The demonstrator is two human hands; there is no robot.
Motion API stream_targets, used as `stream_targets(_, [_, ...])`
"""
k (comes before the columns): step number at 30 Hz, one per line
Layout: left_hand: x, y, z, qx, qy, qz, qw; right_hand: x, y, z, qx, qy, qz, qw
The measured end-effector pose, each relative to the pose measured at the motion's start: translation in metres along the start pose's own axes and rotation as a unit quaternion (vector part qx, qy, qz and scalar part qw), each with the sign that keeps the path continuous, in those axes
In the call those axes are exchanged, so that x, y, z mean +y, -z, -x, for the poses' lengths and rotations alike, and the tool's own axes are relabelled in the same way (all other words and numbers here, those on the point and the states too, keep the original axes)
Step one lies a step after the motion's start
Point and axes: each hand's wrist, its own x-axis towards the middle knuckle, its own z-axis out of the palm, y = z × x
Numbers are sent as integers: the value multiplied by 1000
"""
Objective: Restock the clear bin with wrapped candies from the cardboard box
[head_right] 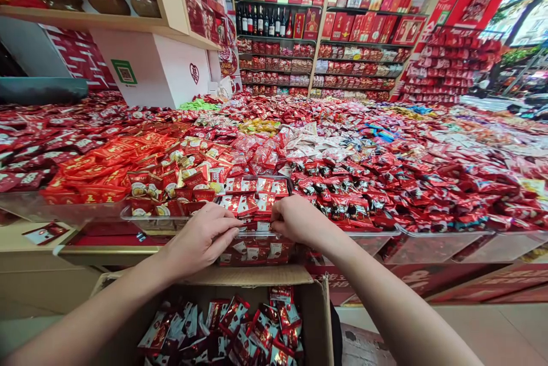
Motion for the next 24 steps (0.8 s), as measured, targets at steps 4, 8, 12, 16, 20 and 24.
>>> stream_targets(4, [5,1,3,67,-11,-5,998,1,-1,-1,19,52,18,998])
stream_targets(8, [12,2,5,82,-13,-23,996,3,1,-4,-10,92,13,996])
stream_targets(12, [9,2,4,66,2,-31,997,1,7,-13,-94,41,4,995])
stream_targets(16, [1,5,5,47,15,-29,998,-4,14,-19,-124,23,16,992])
stream_targets(20, [-4,9,6,12,31,-33,999,-1,16,-17,-141,20,-4,990])
stream_targets(24, [-7,9,0,-17,26,-37,999,10,13,-12,-136,30,-50,989])
